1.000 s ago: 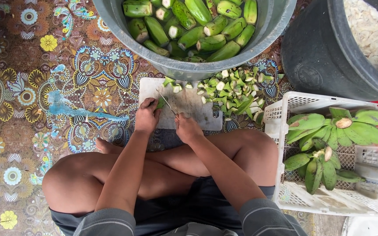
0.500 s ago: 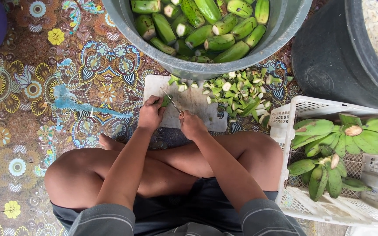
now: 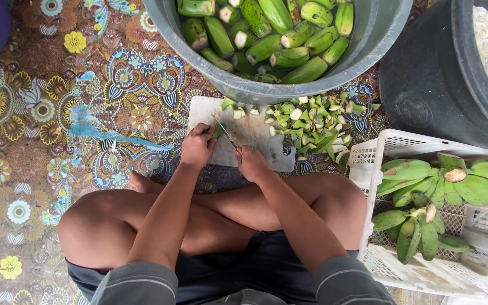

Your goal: The person slices bananas on a cutting board using a knife, places the sliced pieces into a bucket of water, and removes fresh bananas from a crate to continue the process.

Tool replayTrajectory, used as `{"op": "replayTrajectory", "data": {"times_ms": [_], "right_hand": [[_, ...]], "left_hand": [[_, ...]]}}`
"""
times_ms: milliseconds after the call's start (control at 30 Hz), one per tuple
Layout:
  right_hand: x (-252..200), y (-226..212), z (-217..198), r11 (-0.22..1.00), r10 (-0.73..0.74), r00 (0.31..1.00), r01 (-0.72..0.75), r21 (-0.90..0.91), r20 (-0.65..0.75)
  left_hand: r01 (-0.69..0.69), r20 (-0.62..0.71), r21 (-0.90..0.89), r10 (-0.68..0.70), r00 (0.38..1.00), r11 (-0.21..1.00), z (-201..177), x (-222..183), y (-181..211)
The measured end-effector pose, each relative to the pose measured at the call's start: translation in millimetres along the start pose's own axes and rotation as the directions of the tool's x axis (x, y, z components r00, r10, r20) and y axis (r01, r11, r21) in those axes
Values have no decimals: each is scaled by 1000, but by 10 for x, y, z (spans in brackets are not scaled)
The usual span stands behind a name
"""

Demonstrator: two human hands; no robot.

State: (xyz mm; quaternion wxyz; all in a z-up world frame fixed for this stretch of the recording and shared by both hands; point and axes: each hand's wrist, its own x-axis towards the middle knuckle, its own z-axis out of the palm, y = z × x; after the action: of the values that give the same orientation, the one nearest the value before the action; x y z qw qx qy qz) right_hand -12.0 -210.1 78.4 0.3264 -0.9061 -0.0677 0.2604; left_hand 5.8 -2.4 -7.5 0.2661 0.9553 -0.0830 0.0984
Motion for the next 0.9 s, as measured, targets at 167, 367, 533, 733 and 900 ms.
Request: {"op": "replayTrajectory", "data": {"times_ms": [167, 367, 533, 733, 900], "right_hand": [[211, 39, 36, 995, -60, 998, 61, -78, 16], [133, 27, 59, 996, -39, 998, 43, -73, 49], [300, 239, 211, 998, -6, 997, 10, -54, 79], [191, 85, 47, 995, 12, 999, -8, -100, 39], [-179, 55, -347, 959, 146, 981, -109, -262, 125]], "left_hand": [[16, -23, 53, -15, 1000, 998, 33, 16, 44], [42, 19, 32, -43, 999, 999, -8, -14, 45], [61, -33, 42, -59, 998, 997, 4, -43, 90], [55, 2, 14, -55, 998, 998, -51, 39, 89], [93, -6, 31, -93, 996, 995, -66, -22, 96]]}}
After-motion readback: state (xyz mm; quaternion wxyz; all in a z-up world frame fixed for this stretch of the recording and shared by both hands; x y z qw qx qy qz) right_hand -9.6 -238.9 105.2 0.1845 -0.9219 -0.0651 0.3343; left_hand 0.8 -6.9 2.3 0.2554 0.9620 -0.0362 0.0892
